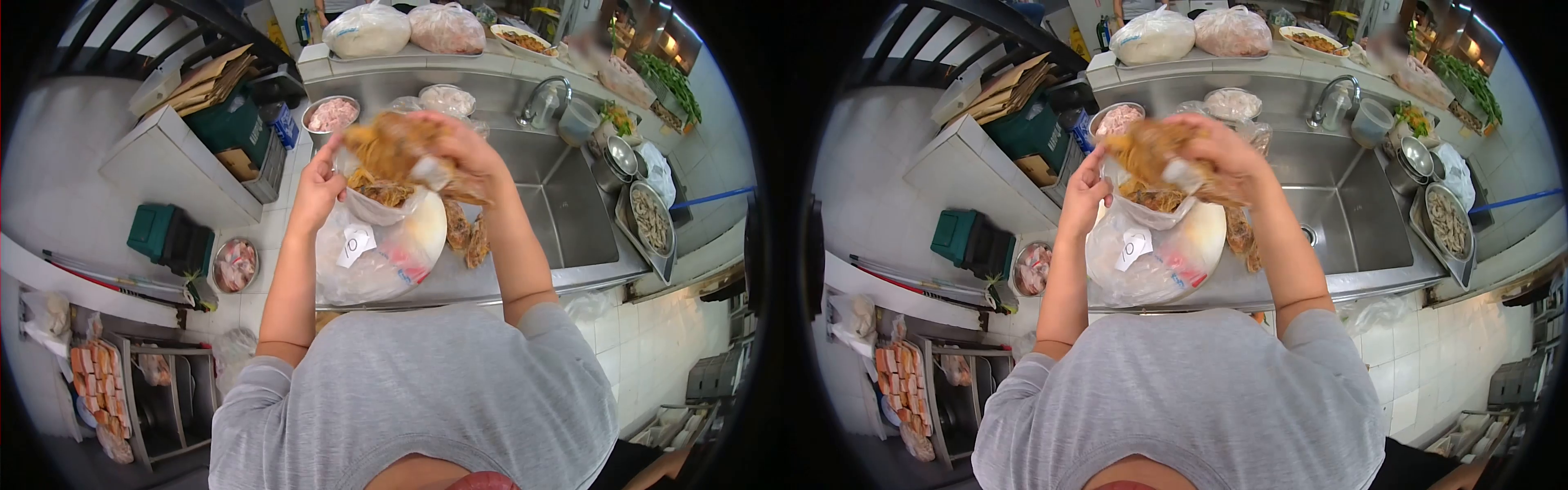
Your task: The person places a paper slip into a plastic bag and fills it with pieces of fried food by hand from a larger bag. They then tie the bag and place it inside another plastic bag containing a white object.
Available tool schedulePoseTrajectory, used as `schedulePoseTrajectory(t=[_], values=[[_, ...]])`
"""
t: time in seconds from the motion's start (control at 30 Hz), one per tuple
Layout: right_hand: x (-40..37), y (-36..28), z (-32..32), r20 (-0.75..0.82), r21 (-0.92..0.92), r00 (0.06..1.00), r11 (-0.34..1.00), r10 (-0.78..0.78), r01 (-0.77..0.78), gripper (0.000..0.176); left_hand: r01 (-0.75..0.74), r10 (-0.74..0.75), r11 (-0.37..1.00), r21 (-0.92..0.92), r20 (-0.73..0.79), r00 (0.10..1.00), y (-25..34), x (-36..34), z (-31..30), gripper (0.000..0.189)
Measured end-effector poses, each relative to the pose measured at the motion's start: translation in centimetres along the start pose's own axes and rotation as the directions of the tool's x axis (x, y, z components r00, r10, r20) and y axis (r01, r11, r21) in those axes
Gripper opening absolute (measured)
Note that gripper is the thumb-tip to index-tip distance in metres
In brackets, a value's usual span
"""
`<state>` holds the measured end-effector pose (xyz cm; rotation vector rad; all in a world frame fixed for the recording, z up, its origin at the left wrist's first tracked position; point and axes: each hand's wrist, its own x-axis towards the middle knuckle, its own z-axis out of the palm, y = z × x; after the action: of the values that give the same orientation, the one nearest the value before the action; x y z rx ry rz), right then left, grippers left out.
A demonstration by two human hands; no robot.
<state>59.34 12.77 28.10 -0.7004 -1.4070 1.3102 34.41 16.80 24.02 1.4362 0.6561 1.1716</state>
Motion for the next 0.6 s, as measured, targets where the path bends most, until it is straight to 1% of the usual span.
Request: schedulePoseTrajectory(t=[0.03,0.1,0.13,0.2,0.23,0.3,0.33,0.4,0.43,0.53,0.6], values=[[1.1,0.1,0.7,0.024,-0.142,0.996,0.986,0.088,-0.084,0.055,0.008,-0.008,1.0,0.014,0.015,1.0,0.2,0.1,-0.1,0.07],[3.3,0.8,2.0,0.029,-0.418,0.964,0.879,0.264,-0.228,0.049,0.022,-0.024,0.999,0.045,0.046,0.999,0.7,0.1,-0.3,0.07],[4.7,2.4,2.1,0.035,-0.552,0.986,0.825,0.164,-0.118,0.049,0.024,-0.028,0.998,0.064,0.061,0.998,0.8,0.2,-0.4,0.071],[6.4,2.8,3.3,-0.005,-0.743,0.969,0.647,0.248,-0.17,0.049,0.032,-0.041,0.995,0.099,0.087,0.995,0.9,0.1,-0.6,0.072],[7.6,4.3,3.2,0.007,-0.783,0.981,0.611,0.196,-0.116,0.048,0.015,-0.021,0.997,0.082,0.077,0.997,0.7,0.3,-0.8,0.071],[10.0,8.6,2.7,0.04,-0.85,0.995,0.527,0.095,-0.016,0.046,0.042,-0.045,0.998,0.052,0.059,0.997,0.6,0.8,-1.3,0.071],[10.5,9.3,3.3,0.05,-0.895,0.995,0.446,0.088,0.006,0.045,0.056,-0.057,0.998,0.037,0.051,0.997,0.6,1.0,-1.5,0.071],[10.8,10.4,4.6,0.068,-0.961,0.995,0.274,0.076,0.045,0.041,0.054,-0.054,0.999,-0.004,0.014,0.998,0.1,1.5,-1.9,0.07],[11.2,11.4,4.7,0.086,-0.97,0.985,0.24,0.15,0.048,0.038,0.055,-0.055,0.998,-0.024,-0.003,0.998,-0.2,1.7,-2.1,0.07],[10.9,13.4,4.3,0.145,-0.984,0.974,0.124,0.176,0.125,0.037,0.024,-0.027,0.989,-0.143,-0.02,0.999,-0.4,2.2,-3.5,0.068],[9.8,12.4,3.6,0.08,-0.976,0.976,0.213,0.203,0.035,0.042,0.036,-0.038,0.982,-0.188,-0.008,0.999,-0.2,2.3,-3.4,0.066]])
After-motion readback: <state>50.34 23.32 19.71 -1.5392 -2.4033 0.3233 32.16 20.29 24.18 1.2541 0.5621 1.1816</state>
